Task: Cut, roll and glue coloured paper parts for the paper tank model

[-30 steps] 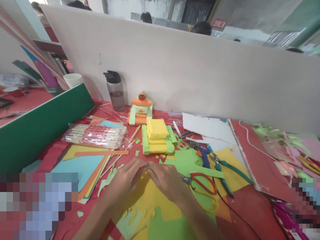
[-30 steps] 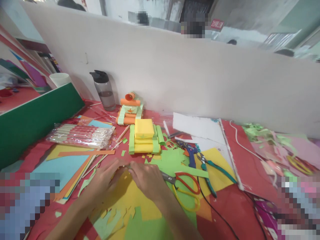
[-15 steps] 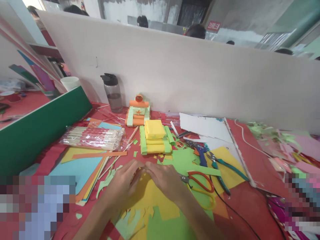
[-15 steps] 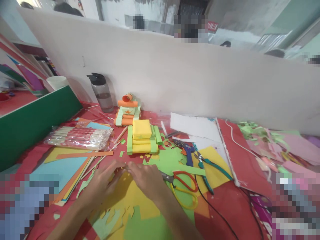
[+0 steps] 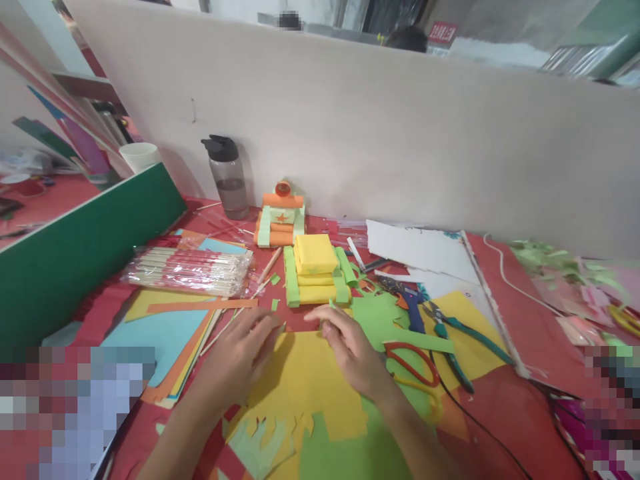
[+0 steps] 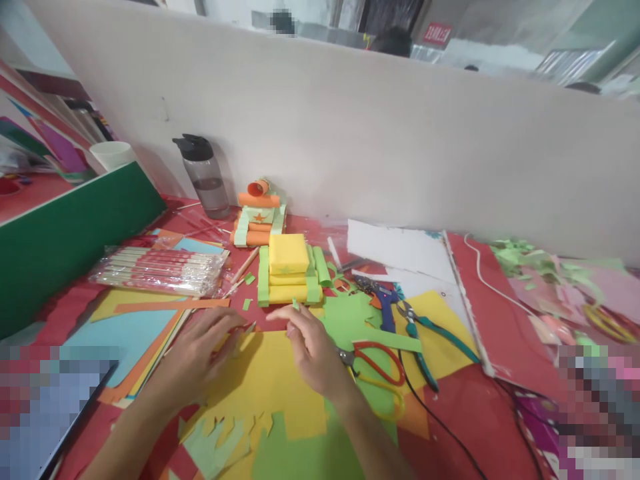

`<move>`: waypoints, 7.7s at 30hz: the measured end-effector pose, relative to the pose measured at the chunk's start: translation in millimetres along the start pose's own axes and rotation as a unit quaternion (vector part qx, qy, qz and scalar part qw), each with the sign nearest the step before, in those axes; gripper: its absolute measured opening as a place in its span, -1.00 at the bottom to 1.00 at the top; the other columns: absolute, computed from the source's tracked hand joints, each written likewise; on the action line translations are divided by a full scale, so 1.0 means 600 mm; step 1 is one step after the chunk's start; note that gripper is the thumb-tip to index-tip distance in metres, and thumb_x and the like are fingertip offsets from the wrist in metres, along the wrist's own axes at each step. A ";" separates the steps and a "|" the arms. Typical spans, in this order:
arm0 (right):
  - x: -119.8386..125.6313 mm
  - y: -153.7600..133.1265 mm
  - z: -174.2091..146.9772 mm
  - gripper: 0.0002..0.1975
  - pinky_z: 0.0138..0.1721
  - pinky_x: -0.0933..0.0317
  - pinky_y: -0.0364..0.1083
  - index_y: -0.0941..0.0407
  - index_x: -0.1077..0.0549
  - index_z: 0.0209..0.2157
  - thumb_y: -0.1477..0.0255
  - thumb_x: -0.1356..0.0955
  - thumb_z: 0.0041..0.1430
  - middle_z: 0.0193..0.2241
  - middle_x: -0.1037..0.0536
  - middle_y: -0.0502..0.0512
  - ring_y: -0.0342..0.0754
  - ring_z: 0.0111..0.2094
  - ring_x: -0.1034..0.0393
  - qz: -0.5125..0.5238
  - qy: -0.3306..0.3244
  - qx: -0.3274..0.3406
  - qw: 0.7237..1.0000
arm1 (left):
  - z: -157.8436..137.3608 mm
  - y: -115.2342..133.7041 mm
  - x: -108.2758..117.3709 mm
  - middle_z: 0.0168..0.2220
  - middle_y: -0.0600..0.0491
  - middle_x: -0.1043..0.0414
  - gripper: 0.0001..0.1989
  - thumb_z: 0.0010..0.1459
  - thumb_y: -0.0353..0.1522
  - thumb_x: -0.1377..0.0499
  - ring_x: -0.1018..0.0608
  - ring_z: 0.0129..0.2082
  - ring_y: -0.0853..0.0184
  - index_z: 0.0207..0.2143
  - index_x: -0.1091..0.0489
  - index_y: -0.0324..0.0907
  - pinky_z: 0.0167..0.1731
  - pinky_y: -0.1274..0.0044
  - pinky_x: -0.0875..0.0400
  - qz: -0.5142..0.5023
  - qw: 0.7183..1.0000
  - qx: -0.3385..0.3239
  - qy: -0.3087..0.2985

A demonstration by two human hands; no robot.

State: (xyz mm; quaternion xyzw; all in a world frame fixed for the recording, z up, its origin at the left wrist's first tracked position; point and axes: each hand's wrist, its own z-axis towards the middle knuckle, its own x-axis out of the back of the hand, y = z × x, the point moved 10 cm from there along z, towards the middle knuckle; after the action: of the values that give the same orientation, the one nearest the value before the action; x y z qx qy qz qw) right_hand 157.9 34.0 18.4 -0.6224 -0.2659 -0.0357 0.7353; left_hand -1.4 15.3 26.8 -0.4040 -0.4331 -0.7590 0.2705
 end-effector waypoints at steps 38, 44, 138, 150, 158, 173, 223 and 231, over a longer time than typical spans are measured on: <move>-0.020 0.044 0.007 -0.67 -0.07 -0.30 -0.01 0.05 -0.58 -0.22 0.24 -0.23 0.38 -0.37 -0.56 0.07 0.01 -0.23 -0.45 0.012 0.003 -0.048 0.999 | -0.023 0.056 -0.064 -0.16 0.02 -0.39 -0.86 0.33 -0.34 -0.03 -0.44 -0.25 0.26 -0.15 -0.36 -0.10 -0.19 0.40 -0.32 -0.027 0.968 -0.108 -0.225; -0.027 0.062 0.006 -0.84 -0.51 -0.15 -0.18 0.07 -0.45 -0.27 0.27 -0.34 0.28 -0.49 -0.44 -0.06 -0.13 -0.51 -0.28 0.059 -0.010 -0.103 0.993 | -0.022 0.054 -0.058 -0.10 0.00 -0.44 -0.81 0.33 -0.32 -0.04 -0.48 -0.14 0.22 -0.05 -0.35 -0.09 -0.08 0.37 -0.33 -0.029 0.971 -0.105 -0.211; -0.062 0.053 -0.005 -0.83 -0.55 -0.05 -0.20 0.11 -0.55 -0.37 0.34 -0.37 0.20 -0.53 -0.47 -0.03 -0.17 -0.55 -0.24 0.065 -0.120 -0.114 0.984 | -0.016 -0.020 -0.069 -0.21 0.06 -0.52 -0.65 0.15 -0.57 0.07 -0.55 -0.20 0.23 -0.13 -0.32 -0.05 -0.22 0.49 -0.36 -0.157 0.966 0.108 -0.176; -0.059 0.049 -0.002 -0.84 -0.46 -0.23 -0.19 0.09 -0.63 -0.32 0.37 -0.39 0.19 -0.42 -0.63 0.04 -0.10 -0.45 -0.43 0.036 -0.113 -0.099 0.988 | -0.016 -0.021 -0.068 -0.22 0.06 -0.52 -0.69 0.19 -0.54 0.07 -0.56 -0.22 0.24 -0.14 -0.33 -0.04 -0.24 0.50 -0.36 -0.156 0.966 0.114 -0.174; -0.057 0.039 0.001 -0.84 -0.37 -0.32 -0.15 0.07 -0.65 -0.31 0.35 -0.39 0.19 -0.35 -0.67 0.06 -0.03 -0.36 -0.52 0.011 -0.109 -0.072 0.991 | -0.014 -0.019 -0.065 -0.22 0.06 -0.53 -0.68 0.17 -0.55 0.07 -0.55 -0.22 0.23 -0.15 -0.34 -0.04 -0.26 0.50 -0.36 -0.162 0.965 0.113 -0.173; -0.060 0.033 0.000 -0.86 -0.22 -0.37 -0.13 0.01 -0.66 -0.23 0.37 -0.43 0.20 -0.28 -0.67 0.04 -0.02 -0.25 -0.54 -0.006 -0.124 -0.035 0.992 | -0.014 -0.018 -0.065 -0.24 0.06 -0.51 -0.70 0.20 -0.54 0.08 -0.54 -0.22 0.23 -0.16 -0.31 -0.04 -0.27 0.50 -0.34 -0.170 0.964 0.112 -0.172; -0.061 0.003 0.004 -0.79 -0.21 -0.23 -0.11 0.02 -0.46 -0.07 0.46 -0.24 0.38 -0.20 -0.59 0.04 -0.07 -0.26 -0.46 -0.101 -0.114 0.056 0.987 | -0.066 0.079 -0.092 -0.42 0.00 -0.51 -0.58 0.35 -0.35 0.00 -0.57 -0.46 0.26 0.23 -0.19 -0.24 -0.52 0.51 -0.29 0.161 0.959 0.071 -0.223; -0.051 0.021 0.004 -0.70 -0.20 -0.29 -0.09 0.04 -0.41 0.06 0.30 -0.20 0.42 -0.26 -0.57 0.07 -0.06 -0.30 -0.44 -0.033 -0.076 -0.003 0.997 | -0.060 0.085 -0.110 -0.56 -0.02 -0.46 -0.56 0.33 -0.37 -0.04 -0.56 -0.56 0.22 0.22 -0.29 -0.31 -0.58 0.50 -0.22 0.200 0.943 0.113 -0.240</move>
State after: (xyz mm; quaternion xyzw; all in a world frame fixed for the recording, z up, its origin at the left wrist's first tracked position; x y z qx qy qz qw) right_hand 135.7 30.5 -5.8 -0.6161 -0.3409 -0.0133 0.7099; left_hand 58.8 -36.6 -17.6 -0.6191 -0.4787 -0.5159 0.3484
